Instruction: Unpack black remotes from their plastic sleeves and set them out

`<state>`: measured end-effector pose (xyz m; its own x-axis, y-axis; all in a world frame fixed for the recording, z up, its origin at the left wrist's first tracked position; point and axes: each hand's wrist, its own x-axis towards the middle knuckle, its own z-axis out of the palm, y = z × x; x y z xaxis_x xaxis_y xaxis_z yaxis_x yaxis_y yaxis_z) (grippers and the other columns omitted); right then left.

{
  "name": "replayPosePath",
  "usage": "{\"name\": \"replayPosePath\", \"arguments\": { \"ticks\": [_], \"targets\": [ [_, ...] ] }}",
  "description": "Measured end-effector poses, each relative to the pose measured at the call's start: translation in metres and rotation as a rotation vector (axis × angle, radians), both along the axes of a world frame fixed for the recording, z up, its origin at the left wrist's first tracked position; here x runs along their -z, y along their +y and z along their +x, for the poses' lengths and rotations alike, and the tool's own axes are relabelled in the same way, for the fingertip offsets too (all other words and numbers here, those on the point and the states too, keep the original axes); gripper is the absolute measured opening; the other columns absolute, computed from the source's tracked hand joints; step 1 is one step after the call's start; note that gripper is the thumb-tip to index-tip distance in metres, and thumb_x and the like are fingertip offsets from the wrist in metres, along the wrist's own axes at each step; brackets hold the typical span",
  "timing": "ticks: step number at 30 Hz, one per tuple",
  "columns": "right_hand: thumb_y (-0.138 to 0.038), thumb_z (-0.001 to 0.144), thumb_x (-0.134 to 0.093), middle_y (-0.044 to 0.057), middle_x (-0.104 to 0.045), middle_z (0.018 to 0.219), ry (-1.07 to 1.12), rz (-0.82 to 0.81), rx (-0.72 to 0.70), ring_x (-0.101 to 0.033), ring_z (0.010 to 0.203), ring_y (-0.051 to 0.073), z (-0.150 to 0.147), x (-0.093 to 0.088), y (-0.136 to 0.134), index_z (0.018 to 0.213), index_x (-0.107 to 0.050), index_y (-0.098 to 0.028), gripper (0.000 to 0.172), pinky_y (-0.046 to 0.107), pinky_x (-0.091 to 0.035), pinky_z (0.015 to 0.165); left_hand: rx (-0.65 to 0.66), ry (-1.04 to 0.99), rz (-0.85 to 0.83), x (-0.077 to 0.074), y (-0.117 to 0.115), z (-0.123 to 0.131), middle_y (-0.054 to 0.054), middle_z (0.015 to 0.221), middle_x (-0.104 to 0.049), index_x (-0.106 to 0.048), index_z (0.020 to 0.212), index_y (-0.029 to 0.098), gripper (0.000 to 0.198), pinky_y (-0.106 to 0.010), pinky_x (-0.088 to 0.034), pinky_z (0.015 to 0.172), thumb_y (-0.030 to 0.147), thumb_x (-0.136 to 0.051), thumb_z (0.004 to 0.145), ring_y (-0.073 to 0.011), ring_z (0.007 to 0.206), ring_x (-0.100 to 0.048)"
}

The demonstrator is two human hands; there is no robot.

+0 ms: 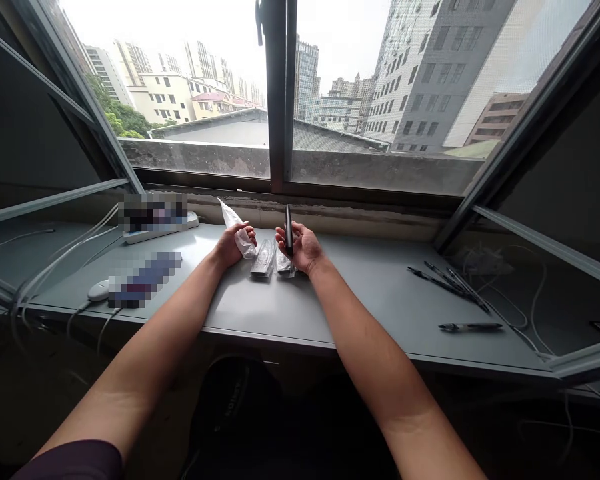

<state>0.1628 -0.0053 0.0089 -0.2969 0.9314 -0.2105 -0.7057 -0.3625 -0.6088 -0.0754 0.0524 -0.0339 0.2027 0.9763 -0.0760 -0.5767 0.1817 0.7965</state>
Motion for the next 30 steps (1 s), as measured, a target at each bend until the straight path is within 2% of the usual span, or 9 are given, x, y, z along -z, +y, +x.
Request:
{"name": "replayPosePath", "arguments": {
  "ticks": [6, 9, 11, 13, 15, 19, 22, 26, 30],
  "targets": [
    [-0.010, 0.107, -0.052, 0.010, -0.081, 0.102, 0.068, 0.097, -0.043, -0.072, 0.070, 0.013, 0.0018, -0.0007, -0.0020, 0.119, -0.064, -0.020, 0.020, 0.015, -0.054, 0.046, 0.005, -0.005, 0.004, 0.0020, 0.0016, -0.0004, -0.003, 0.072, -0.068, -0.067, 0.085, 0.017, 0.020, -0.028, -0.055, 0.064, 0.029, -0.083, 0.085, -0.0148, 0.059, -0.064],
    [-0.022, 0.110, -0.049, 0.011, -0.080, 0.101, 0.114, 0.115, -0.061, -0.065, 0.063, 0.014, 0.0033, 0.0020, -0.0012, 0.119, -0.064, -0.019, 0.018, 0.018, -0.050, 0.041, 0.007, -0.009, 0.009, 0.0011, 0.0008, 0.0000, -0.003, 0.072, -0.067, -0.066, 0.085, 0.018, 0.020, -0.028, -0.055, 0.064, 0.029, -0.083, 0.085, -0.0149, 0.059, -0.064],
    [-0.031, 0.114, -0.041, 0.011, -0.077, 0.096, 0.139, 0.099, -0.107, -0.062, 0.060, 0.014, 0.0035, 0.0033, -0.0004, 0.121, -0.065, -0.016, 0.029, 0.019, -0.049, 0.040, 0.005, -0.010, 0.010, 0.0002, 0.0002, 0.0002, -0.003, 0.072, -0.067, -0.066, 0.085, 0.018, 0.020, -0.028, -0.055, 0.064, 0.028, -0.083, 0.085, -0.0147, 0.059, -0.063],
    [-0.031, 0.114, -0.038, 0.008, -0.074, 0.090, 0.138, 0.101, -0.135, -0.059, 0.057, 0.013, 0.0026, 0.0036, 0.0001, 0.122, -0.066, -0.015, 0.033, 0.019, -0.049, 0.040, 0.003, -0.009, 0.004, -0.0007, -0.0004, 0.0004, -0.003, 0.071, -0.067, -0.066, 0.085, 0.018, 0.018, -0.028, -0.055, 0.064, 0.027, -0.081, 0.086, -0.0146, 0.059, -0.063],
    [-0.029, 0.114, -0.043, 0.005, -0.070, 0.082, 0.113, 0.117, -0.109, -0.058, 0.056, 0.013, 0.0007, 0.0027, 0.0000, 0.120, -0.067, -0.016, 0.028, 0.018, -0.049, 0.040, 0.004, -0.009, 0.000, -0.0013, -0.0009, 0.0006, -0.003, 0.071, -0.067, -0.066, 0.085, 0.018, 0.018, -0.028, -0.055, 0.064, 0.028, -0.081, 0.087, -0.0147, 0.059, -0.063],
    [-0.030, 0.112, -0.056, 0.002, -0.065, 0.073, 0.054, 0.079, -0.021, -0.064, 0.061, 0.014, -0.0034, -0.0004, -0.0022, 0.114, -0.067, -0.017, 0.018, 0.021, -0.062, 0.054, 0.000, -0.005, -0.011, -0.0016, -0.0018, 0.0009, -0.003, 0.070, -0.066, -0.066, 0.084, 0.018, 0.020, -0.028, -0.054, 0.064, 0.029, -0.082, 0.085, -0.0148, 0.059, -0.063],
    [-0.033, 0.113, -0.053, 0.009, -0.074, 0.087, 0.052, 0.016, -0.019, -0.074, 0.075, 0.020, -0.0047, -0.0021, -0.0041, 0.116, -0.065, -0.018, 0.021, 0.028, -0.069, 0.063, 0.003, -0.010, -0.007, -0.0016, -0.0020, 0.0011, -0.003, 0.070, -0.067, -0.066, 0.084, 0.018, 0.019, -0.028, -0.054, 0.064, 0.028, -0.082, 0.085, -0.0150, 0.059, -0.063],
    [-0.041, 0.118, -0.035, 0.013, -0.078, 0.099, 0.081, 0.015, -0.091, -0.073, 0.073, 0.020, -0.0031, -0.0027, -0.0056, 0.123, -0.063, -0.018, 0.036, 0.022, -0.056, 0.043, 0.013, -0.014, -0.004, -0.0014, -0.0015, 0.0008, -0.003, 0.070, -0.066, -0.066, 0.084, 0.018, 0.018, -0.028, -0.054, 0.063, 0.029, -0.081, 0.086, -0.0153, 0.059, -0.063],
    [-0.033, 0.116, -0.033, 0.009, -0.074, 0.088, 0.124, 0.064, -0.205, -0.060, 0.057, 0.014, 0.0002, -0.0020, -0.0066, 0.125, -0.065, -0.016, 0.037, 0.017, -0.046, 0.037, 0.020, -0.018, 0.004, -0.0003, -0.0006, 0.0001, -0.003, 0.071, -0.067, -0.066, 0.084, 0.018, 0.020, -0.028, -0.054, 0.064, 0.028, -0.083, 0.085, -0.0148, 0.060, -0.063]
  ]
}}
